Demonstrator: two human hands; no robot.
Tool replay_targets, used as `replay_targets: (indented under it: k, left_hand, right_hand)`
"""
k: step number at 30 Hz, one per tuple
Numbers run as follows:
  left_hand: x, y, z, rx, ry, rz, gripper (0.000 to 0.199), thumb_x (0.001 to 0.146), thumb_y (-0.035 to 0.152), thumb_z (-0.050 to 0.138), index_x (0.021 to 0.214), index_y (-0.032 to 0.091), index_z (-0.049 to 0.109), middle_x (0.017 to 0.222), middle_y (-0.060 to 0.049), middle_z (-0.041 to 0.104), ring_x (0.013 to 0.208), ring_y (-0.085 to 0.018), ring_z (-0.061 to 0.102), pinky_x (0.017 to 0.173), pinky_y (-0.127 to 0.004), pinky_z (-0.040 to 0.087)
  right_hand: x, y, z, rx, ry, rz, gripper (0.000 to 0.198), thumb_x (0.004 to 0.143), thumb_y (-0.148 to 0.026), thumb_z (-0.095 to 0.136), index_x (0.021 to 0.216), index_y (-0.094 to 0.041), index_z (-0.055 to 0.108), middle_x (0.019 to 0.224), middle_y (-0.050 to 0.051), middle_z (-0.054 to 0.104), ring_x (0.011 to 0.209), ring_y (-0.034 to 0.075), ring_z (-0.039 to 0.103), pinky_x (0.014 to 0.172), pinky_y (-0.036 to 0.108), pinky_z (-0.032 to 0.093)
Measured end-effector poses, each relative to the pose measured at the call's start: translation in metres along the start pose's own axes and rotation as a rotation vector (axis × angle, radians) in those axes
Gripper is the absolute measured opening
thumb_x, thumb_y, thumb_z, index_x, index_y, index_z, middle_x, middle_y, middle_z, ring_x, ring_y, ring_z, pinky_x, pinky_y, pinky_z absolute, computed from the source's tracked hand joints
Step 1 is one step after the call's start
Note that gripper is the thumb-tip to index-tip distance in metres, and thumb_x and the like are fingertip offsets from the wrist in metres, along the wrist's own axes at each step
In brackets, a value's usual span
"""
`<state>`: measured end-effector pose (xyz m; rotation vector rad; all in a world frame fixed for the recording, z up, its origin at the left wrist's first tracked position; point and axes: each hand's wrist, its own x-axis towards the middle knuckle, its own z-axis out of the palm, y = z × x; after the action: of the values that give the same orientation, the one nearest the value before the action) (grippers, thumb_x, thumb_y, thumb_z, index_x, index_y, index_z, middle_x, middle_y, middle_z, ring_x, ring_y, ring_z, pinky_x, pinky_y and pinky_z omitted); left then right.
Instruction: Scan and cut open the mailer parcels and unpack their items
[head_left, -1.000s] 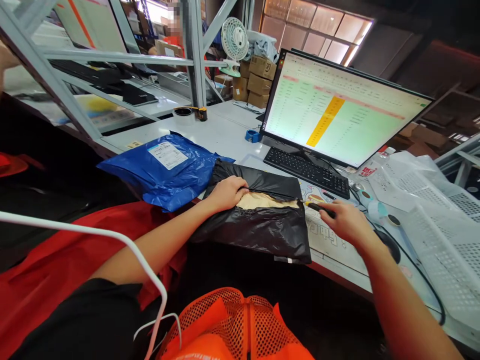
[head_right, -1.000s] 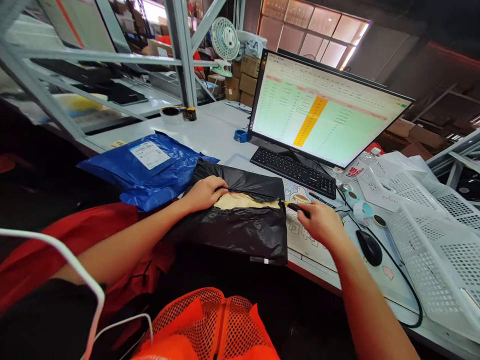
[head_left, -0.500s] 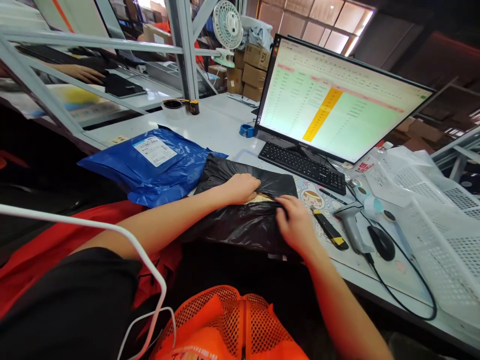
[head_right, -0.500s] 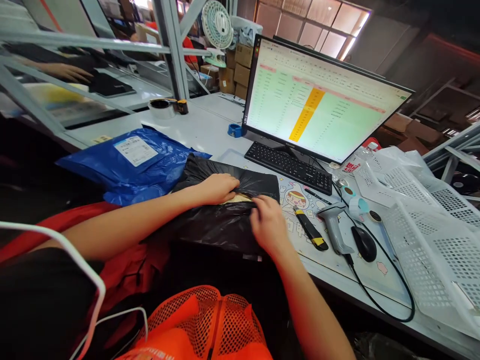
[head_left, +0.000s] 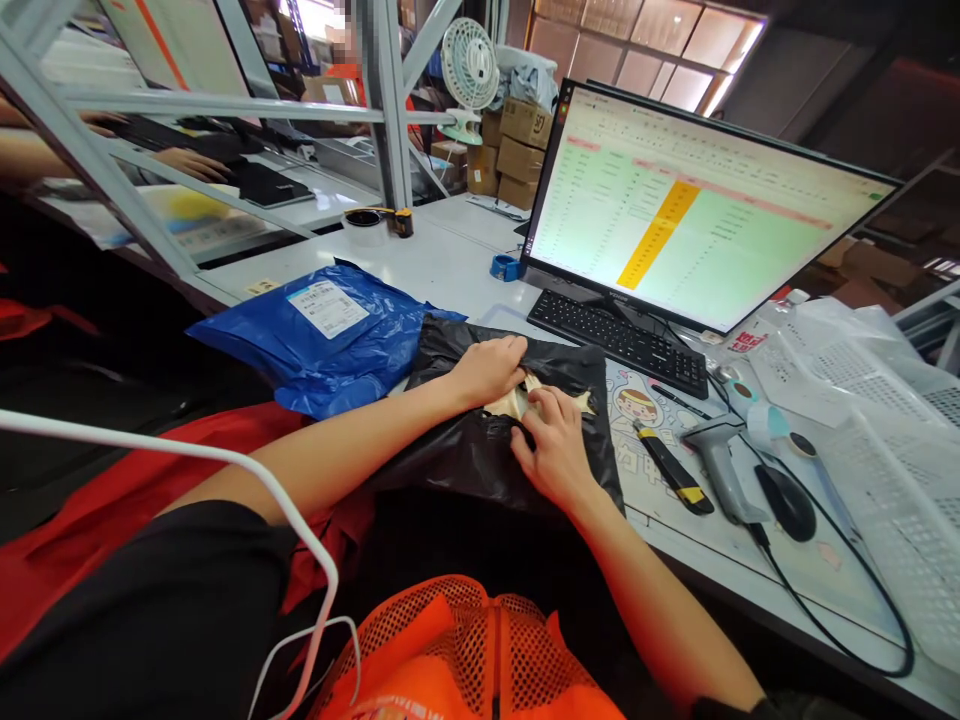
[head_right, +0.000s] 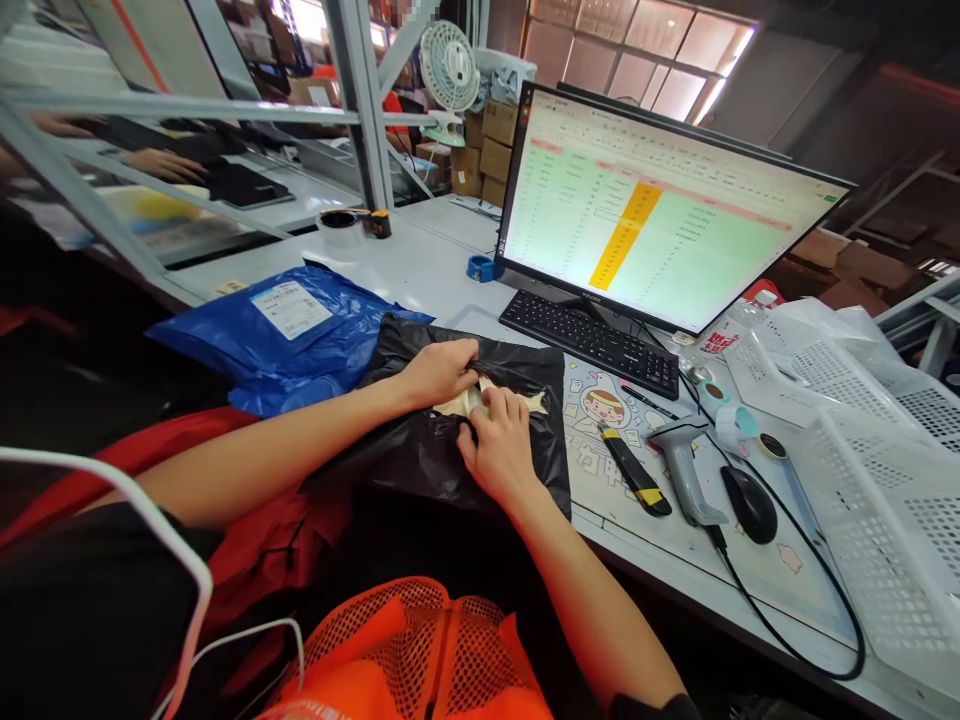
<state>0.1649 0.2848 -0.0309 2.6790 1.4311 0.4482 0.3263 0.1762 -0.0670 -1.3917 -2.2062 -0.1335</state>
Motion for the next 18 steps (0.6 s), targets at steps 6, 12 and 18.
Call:
replay_targets:
  k: [6,12,18]
  left_hand:
    - [0.032,0.005,-0.024,0.173,0.086,-0.191,0.038,0.103,0.011,0.036,0.136,0.009,0.055,0.129,-0.024,0.061,0.109,-0.037,0.071,0.089,-0.045,0.054]
    - [0.038,0.028,-0.033,0.205,-0.075,-0.019,0.034,0.096,0.017,0.054,0.129,0.012,0.063,0.125,-0.021,0.066,0.123,-0.037,0.061,0.098,-0.044,0.052]
    - [0.041,0.063,-0.004,0.213,0.016,0.026,0.043,0.09,0.02,0.061,0.132,0.008,0.061,0.129,-0.025,0.065,0.125,-0.04,0.06,0.101,-0.047,0.048]
  right_hand:
    - [-0.037,-0.003,-0.034,0.099,-0.017,-0.242,0.019,0.102,-0.021,0.055,0.085,-0.023,0.064,0.097,0.007,0.072,0.118,0.025,0.063,0.112,0.042,0.039]
    - [-0.029,0.008,-0.032,-0.077,-0.1,-0.093,0.019,0.102,-0.026,0.056,0.085,-0.023,0.064,0.085,0.006,0.072,0.09,0.025,0.061,0.104,0.043,0.04]
    - [0.004,0.001,-0.015,-0.007,-0.174,-0.082,0.021,0.103,-0.03,0.059,0.088,-0.019,0.069,0.091,0.011,0.075,0.09,0.026,0.065,0.088,0.037,0.043]
